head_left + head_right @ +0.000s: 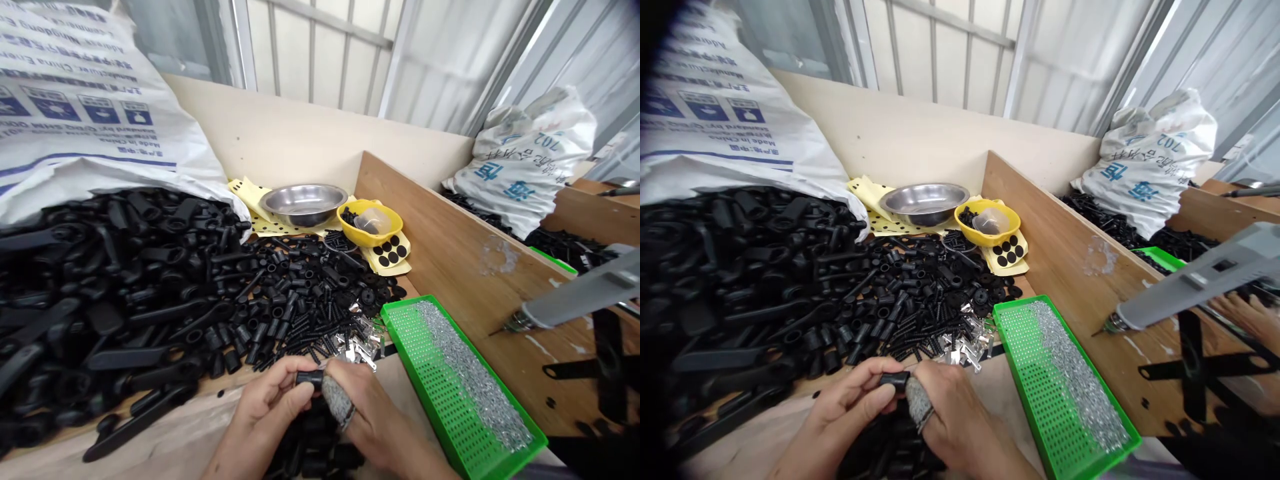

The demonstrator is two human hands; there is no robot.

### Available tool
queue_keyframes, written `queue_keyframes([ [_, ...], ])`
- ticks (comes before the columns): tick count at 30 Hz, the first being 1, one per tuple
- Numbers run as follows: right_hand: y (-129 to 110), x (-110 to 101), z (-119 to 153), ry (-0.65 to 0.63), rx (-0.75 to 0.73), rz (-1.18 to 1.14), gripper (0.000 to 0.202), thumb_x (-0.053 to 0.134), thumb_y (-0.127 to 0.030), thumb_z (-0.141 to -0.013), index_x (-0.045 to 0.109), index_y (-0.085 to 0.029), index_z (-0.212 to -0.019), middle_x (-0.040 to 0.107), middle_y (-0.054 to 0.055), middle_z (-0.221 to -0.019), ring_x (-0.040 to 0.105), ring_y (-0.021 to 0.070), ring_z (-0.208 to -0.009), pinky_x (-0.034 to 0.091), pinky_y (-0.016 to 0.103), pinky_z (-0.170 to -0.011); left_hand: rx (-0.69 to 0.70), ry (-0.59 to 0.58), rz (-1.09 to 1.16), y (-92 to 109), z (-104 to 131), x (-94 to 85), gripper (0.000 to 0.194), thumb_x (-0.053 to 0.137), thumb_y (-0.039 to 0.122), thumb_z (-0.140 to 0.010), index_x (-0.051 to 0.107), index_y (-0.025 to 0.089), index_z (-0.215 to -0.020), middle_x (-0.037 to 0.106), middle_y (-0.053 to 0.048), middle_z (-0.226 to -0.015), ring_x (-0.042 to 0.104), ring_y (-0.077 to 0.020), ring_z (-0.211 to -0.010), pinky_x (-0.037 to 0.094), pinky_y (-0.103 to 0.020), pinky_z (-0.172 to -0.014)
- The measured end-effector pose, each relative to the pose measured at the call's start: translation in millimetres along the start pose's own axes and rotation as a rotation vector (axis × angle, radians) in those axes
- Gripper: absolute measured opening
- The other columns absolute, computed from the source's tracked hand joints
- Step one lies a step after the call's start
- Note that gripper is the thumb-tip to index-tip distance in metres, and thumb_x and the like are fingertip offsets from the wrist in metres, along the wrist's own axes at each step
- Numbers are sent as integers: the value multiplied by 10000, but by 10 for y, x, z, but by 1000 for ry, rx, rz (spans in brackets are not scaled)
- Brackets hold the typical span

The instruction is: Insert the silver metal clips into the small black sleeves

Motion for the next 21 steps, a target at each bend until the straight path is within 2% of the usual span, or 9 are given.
queue_keyframes([
  [3,18,0,7,-21,-20,99,175,311,-194,-884,443,-188,-769,523,9,-725,450,134,-637,352,239,-598,6,3,-45,-12,-20,-18,137,651,340,-721,711,260,-815,708,11,-764,613,-181,-714,480,-202,-630],
  [7,5,-16,11,-8,-92,401,146,366,-144,-816,509,-157,-843,536,60,-808,447,179,-728,346,300,-674,29,31,-113,-8,-41,-66,114,678,311,-692,750,270,-771,742,0,-803,631,-205,-774,482,-219,-701],
  [10,-9,-16,19,-4,-135,579,168,413,-125,-758,525,-153,-880,531,70,-840,429,196,-747,327,320,-675,-58,67,-29,-58,-26,-102,140,685,329,-689,755,280,-800,726,15,-694,608,-171,-643,478,-205,-601],
  [12,-23,-9,23,2,-170,621,150,418,-127,-728,520,-152,-835,521,70,-806,416,196,-720,322,324,-657,-108,71,31,-89,-3,-107,151,694,340,-683,754,275,-805,684,29,-586,561,-141,-549,452,-187,-533],
  [16,-32,3,17,-2,-172,393,146,340,-143,-786,484,-166,-786,519,56,-752,435,180,-692,350,303,-645,-99,70,31,-75,24,-100,137,720,335,-649,755,269,-764,657,32,-560,546,-135,-537,442,-180,-526],
  [21,12,22,6,-28,-66,-25,180,312,-231,-880,449,-195,-770,529,14,-752,462,144,-677,371,255,-646,54,58,-119,59,31,-87,109,672,315,-693,751,296,-766,737,5,-750,635,-215,-713,479,-225,-656],
])
Point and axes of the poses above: each hand's wrist, its own z-axis away from the middle knuckle, its own x-axis out of the palm, y = z × x, the point moved 5 cm from there along -z, towards the middle knuckle
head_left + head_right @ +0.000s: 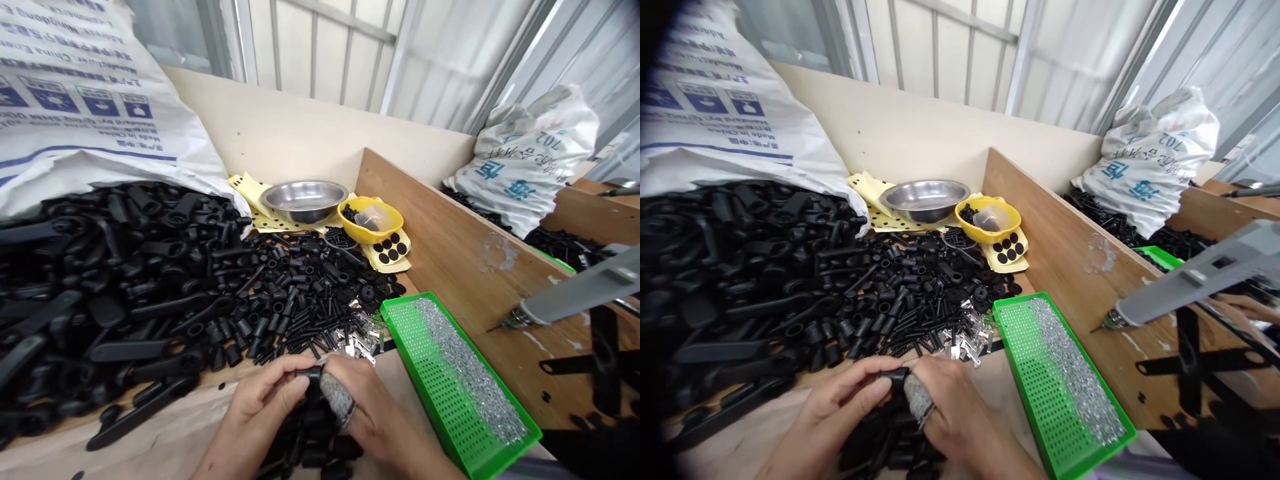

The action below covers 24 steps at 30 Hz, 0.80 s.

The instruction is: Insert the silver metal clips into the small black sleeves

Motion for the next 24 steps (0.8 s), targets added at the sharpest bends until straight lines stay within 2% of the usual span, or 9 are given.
queue_keyframes([
  [4,94,32,27,11,104,-270,254,304,-270,-890,403,-199,-668,424,-25,-632,409,118,-595,352,222,-577,184,-36,-147,115,14,7,145,621,267,-744,744,315,-804,743,-2,-807,651,-237,-780,465,-234,-712],
  [6,111,38,37,14,125,-294,251,303,-262,-890,397,-200,-666,408,-29,-618,403,114,-581,347,217,-563,228,-54,-186,136,21,18,161,615,254,-750,743,322,-821,743,-3,-835,650,-237,-796,461,-231,-720],
  [8,90,29,35,4,105,-201,230,299,-245,-894,416,-198,-702,453,-18,-663,442,121,-628,366,226,-608,188,-41,-176,115,22,16,154,619,265,-747,747,317,-813,744,-5,-824,647,-233,-773,464,-232,-700],
  [10,47,13,26,-10,42,-28,191,305,-228,-884,438,-194,-751,501,5,-719,469,138,-676,379,249,-654,84,-13,-117,62,21,9,133,634,301,-730,753,305,-789,732,-5,-730,630,-213,-665,472,-231,-620],
  [13,1,5,21,-11,-78,216,159,301,-205,-834,448,-181,-779,520,38,-718,454,161,-647,374,279,-626,-58,-7,6,-22,17,28,136,674,353,-682,757,280,-761,648,12,-535,557,-170,-513,450,-218,-497],
  [15,-4,11,24,-5,-121,308,161,298,-194,-805,455,-173,-778,526,58,-718,448,174,-646,370,293,-619,-116,-21,75,-68,8,55,157,695,370,-654,756,258,-746,603,21,-477,535,-154,-488,439,-208,-476],
  [18,9,24,22,-12,-86,295,175,297,-178,-807,471,-166,-794,543,67,-743,462,177,-677,378,295,-644,-140,-11,136,-120,0,81,177,710,381,-637,747,240,-736,595,24,-474,520,-137,-479,427,-195,-470],
  [21,-1,24,19,-31,-25,206,184,297,-174,-836,479,-170,-809,555,57,-767,484,167,-703,388,279,-670,-98,17,141,-135,20,82,156,698,372,-663,735,244,-745,594,30,-486,520,-137,-495,431,-194,-493],
  [24,-20,-8,51,-57,34,195,157,332,-147,-833,486,-176,-848,574,54,-832,513,168,-766,395,277,-719,-48,2,94,-120,42,75,130,673,347,-699,726,255,-774,657,12,-603,577,-169,-595,458,-211,-562],
])
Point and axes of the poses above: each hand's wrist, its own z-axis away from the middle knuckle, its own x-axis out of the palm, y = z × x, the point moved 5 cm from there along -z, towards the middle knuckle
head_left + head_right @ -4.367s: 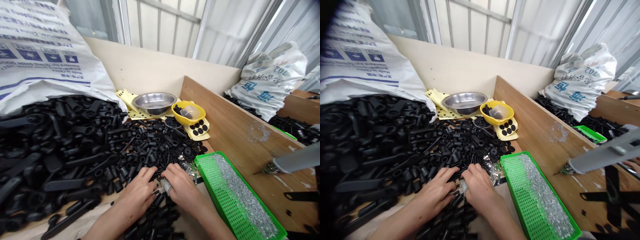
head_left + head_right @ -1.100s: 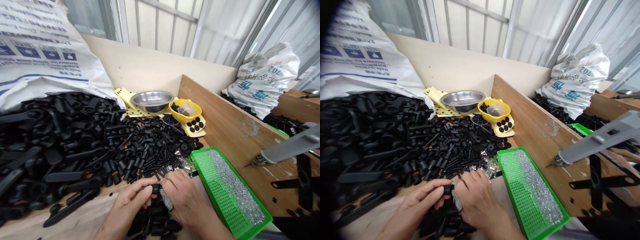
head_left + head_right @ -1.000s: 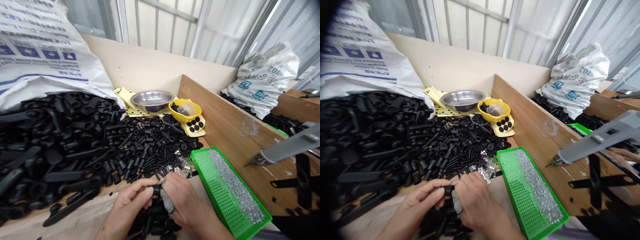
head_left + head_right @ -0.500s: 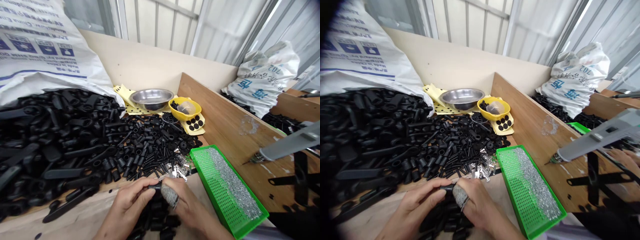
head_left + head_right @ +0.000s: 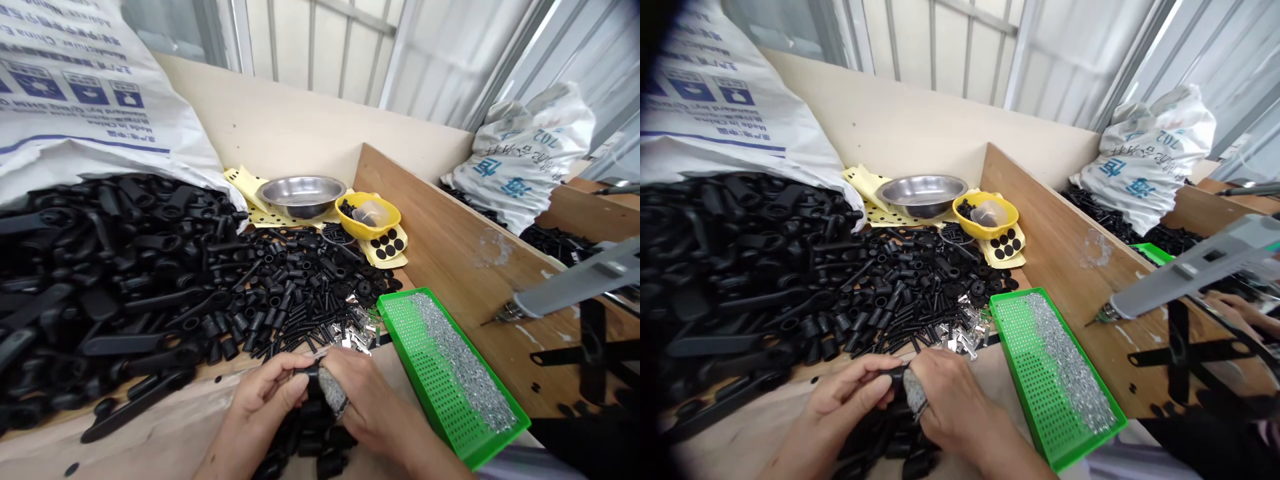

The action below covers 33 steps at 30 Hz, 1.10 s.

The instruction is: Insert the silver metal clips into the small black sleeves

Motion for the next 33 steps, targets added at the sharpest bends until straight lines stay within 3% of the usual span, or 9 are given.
queue_keyframes([
  [5,88,-107,150,-103,146,57,218,386,-64,-817,503,-215,-924,584,8,-881,528,149,-802,389,247,-723,162,-41,-325,63,-12,-14,79,655,273,-720,714,263,-771,669,-7,-663,592,-190,-610,455,-239,-590],
  [8,177,-195,150,-71,202,122,282,400,-9,-785,508,-219,-941,574,0,-908,519,144,-843,373,244,-744,300,-94,-504,64,-1,18,72,640,210,-734,693,257,-747,668,-20,-699,610,-203,-672,459,-242,-634],
  [11,249,-208,6,-18,233,260,320,413,45,-707,518,-182,-907,554,21,-894,505,153,-855,365,249,-744,452,-148,-606,46,44,46,102,625,177,-750,671,259,-789,690,-22,-745,617,-209,-737,464,-243,-681],
  [15,314,-19,-279,-122,266,502,255,443,7,-706,566,-157,-858,574,58,-911,514,186,-879,382,268,-735,589,-189,-686,59,78,12,160,608,159,-770,630,257,-894,703,-13,-871,615,-198,-828,473,-253,-762],
  [20,338,212,-515,-205,300,593,247,448,-28,-700,623,-109,-855,611,120,-890,554,234,-847,406,327,-730,542,-80,-799,106,-20,-210,103,522,212,-831,624,225,-838,689,-19,-831,634,-182,-782,502,-255,-714],
  [24,332,255,-603,-212,313,570,254,452,-31,-694,633,-88,-864,620,151,-886,569,249,-850,405,338,-726,527,-2,-839,69,-95,-345,135,501,232,-831,633,210,-847,693,-17,-792,647,-177,-731,516,-250,-655],
  [27,371,195,-621,-194,322,505,198,474,-61,-703,629,-108,-817,627,137,-868,582,226,-820,399,303,-695,503,4,-883,22,-142,-327,152,497,214,-825,644,194,-861,700,-29,-797,653,-184,-732,520,-269,-657],
  [33,421,92,-598,-99,287,250,105,472,-131,-782,569,-167,-766,585,-8,-715,534,104,-632,351,186,-536,458,32,-935,121,-252,-110,150,587,168,-757,651,156,-892,702,-41,-737,649,-209,-683,516,-289,-607],
])
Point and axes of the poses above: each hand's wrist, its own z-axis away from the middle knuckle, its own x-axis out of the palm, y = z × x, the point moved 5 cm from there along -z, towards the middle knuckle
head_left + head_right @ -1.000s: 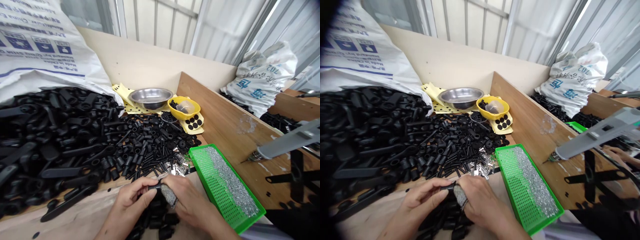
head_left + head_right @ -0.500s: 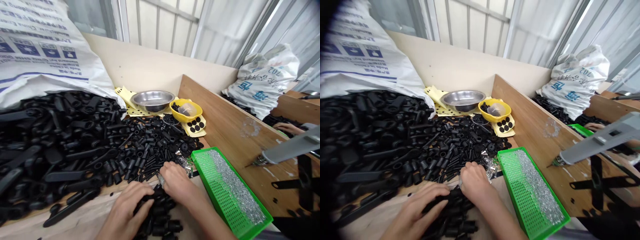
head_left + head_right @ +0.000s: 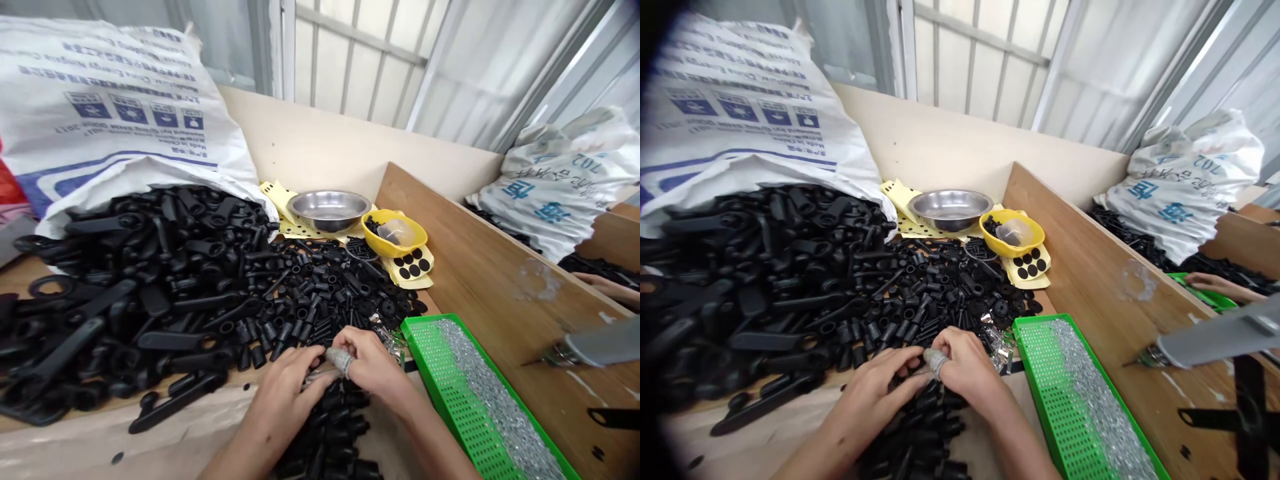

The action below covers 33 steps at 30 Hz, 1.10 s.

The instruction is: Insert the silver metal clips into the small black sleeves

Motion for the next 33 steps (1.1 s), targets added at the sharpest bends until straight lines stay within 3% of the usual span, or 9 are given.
queue_keyframes([
  [5,-73,-56,141,64,-72,-168,124,446,-122,-825,528,-172,-746,547,-18,-718,508,100,-648,344,193,-571,32,16,25,124,-62,38,194,475,84,-806,645,169,-844,693,-26,-728,636,-178,-672,501,-265,-623],
  [10,-142,-79,295,54,-141,-185,168,398,-89,-851,495,-193,-762,540,-11,-775,490,126,-726,312,232,-645,144,-8,0,42,83,15,213,460,102,-836,629,182,-939,698,-31,-832,614,-176,-760,491,-267,-691],
  [14,-155,-157,327,98,-124,-183,186,383,-54,-826,458,-187,-720,512,-9,-750,462,124,-692,288,236,-615,147,9,-445,-228,181,-144,317,433,25,-790,624,159,-1004,670,-102,-1011,565,-263,-888,449,-382,-723],
  [16,-154,-201,341,127,-112,-208,191,377,-42,-816,445,-187,-711,500,-11,-738,455,122,-683,287,235,-612,107,-42,-675,-372,187,-212,337,406,-22,-773,653,169,-900,674,-109,-966,552,-291,-917,420,-407,-717],
  [19,-171,-225,372,148,-145,-232,195,384,-18,-791,446,-190,-723,495,-17,-741,453,118,-688,288,233,-619,99,-95,-796,-496,171,-280,352,405,-43,-774,660,186,-854,674,-88,-895,553,-279,-911,374,-425,-777],
  [22,-186,-225,403,169,-177,-266,194,383,-25,-802,455,-194,-737,492,-21,-740,454,115,-690,292,231,-620,107,-90,-750,-564,163,-315,321,424,-2,-788,654,204,-879,672,-61,-845,559,-270,-877,343,-439,-799],
  [25,-202,-243,427,213,-173,-332,182,372,-58,-830,464,-193,-752,495,-16,-744,454,114,-684,304,230,-620,170,6,-568,-532,192,-342,253,430,88,-816,632,201,-919,678,-60,-865,556,-268,-895,362,-420,-780],
  [29,-292,-247,454,253,-208,-331,164,374,-114,-842,480,-189,-743,500,3,-743,453,131,-686,325,243,-623,239,114,-191,-274,231,-379,213,439,179,-849,584,206,-1003,673,-48,-879,560,-216,-882,446,-318,-763],
  [33,-363,-190,485,259,-266,-238,146,384,-137,-835,517,-191,-809,524,30,-786,471,161,-740,361,269,-685,218,14,32,47,186,-371,219,487,160,-843,593,218,-1025,679,-33,-907,586,-185,-863,492,-264,-761],
])
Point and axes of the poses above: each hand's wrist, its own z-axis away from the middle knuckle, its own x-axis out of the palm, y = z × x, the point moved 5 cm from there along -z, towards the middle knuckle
